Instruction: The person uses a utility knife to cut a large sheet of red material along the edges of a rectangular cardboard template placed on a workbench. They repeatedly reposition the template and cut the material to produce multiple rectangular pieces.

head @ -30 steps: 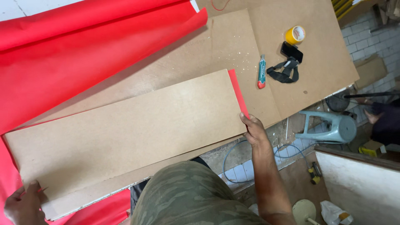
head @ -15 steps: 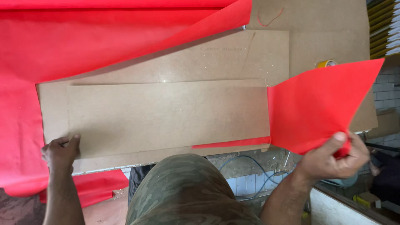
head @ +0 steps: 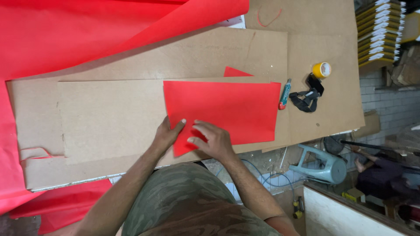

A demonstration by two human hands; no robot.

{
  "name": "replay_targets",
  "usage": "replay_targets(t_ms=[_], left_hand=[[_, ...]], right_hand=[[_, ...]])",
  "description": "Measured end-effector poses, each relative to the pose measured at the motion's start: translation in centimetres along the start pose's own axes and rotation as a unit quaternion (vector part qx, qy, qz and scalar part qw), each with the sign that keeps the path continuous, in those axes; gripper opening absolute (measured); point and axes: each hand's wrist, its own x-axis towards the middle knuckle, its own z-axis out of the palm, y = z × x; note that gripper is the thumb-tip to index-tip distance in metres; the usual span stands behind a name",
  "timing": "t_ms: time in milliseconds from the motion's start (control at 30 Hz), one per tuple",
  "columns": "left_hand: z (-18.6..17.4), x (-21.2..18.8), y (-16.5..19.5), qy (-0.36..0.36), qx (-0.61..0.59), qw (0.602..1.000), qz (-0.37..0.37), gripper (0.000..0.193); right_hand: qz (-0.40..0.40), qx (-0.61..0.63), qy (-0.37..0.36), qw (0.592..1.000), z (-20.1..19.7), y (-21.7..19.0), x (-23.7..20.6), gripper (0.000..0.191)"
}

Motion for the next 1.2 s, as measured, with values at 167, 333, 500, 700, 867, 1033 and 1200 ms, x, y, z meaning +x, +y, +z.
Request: replay_targets(t_ms=[167, 333, 500, 700, 867, 1033, 1200], left_hand=[[2.6, 4.7, -0.7, 0.022, 0.116, 0.988, 0.103, 0.048], [6.2, 7.8, -0.5, -0.003, 0.086, 0.993, 0.085, 0.049], [7.2, 8.1, 1.0, -0.022, 0.071, 0.997, 0.03, 0.058], [3.9, 6.8, 2.1, -0.036, 0.054, 0.998, -0.004, 0.076], [-0.1, 3.0, 3.8, -0.02, 0.015, 0.999, 0.031, 0.072], [0.2, -0.9, 9.1, -0.161, -0.064, 0.961, 0.215, 0.077], [-4.0, -0.8, 12.5, -0.065, -0.068, 0.963, 0.253, 0.076]], right_hand=[[0.246, -0.209, 0.224, 0.92, -4.5, 11.6, -3.8, 0.052], [0.499, -0.195, 0.229, 0.813, -7.2, 21.1, -9.2, 0.05], [0.457, -0.207, 0.287, 0.816, -6.4, 26.1, -13.9, 0.028], [0.324, -0.135, 0.439, 0.827, -13.6, 24.0, -14.5, 0.031], [0.173, -0.302, 0.442, 0.827, -21.8, 10.0, -10.7, 0.015], [0.032, -0.302, 0.29, 0.907, -16.5, -3.8, -1.1, 0.012], [-0.034, -0.289, 0.041, 0.956, -4.6, -13.3, 9.1, 0.025]])
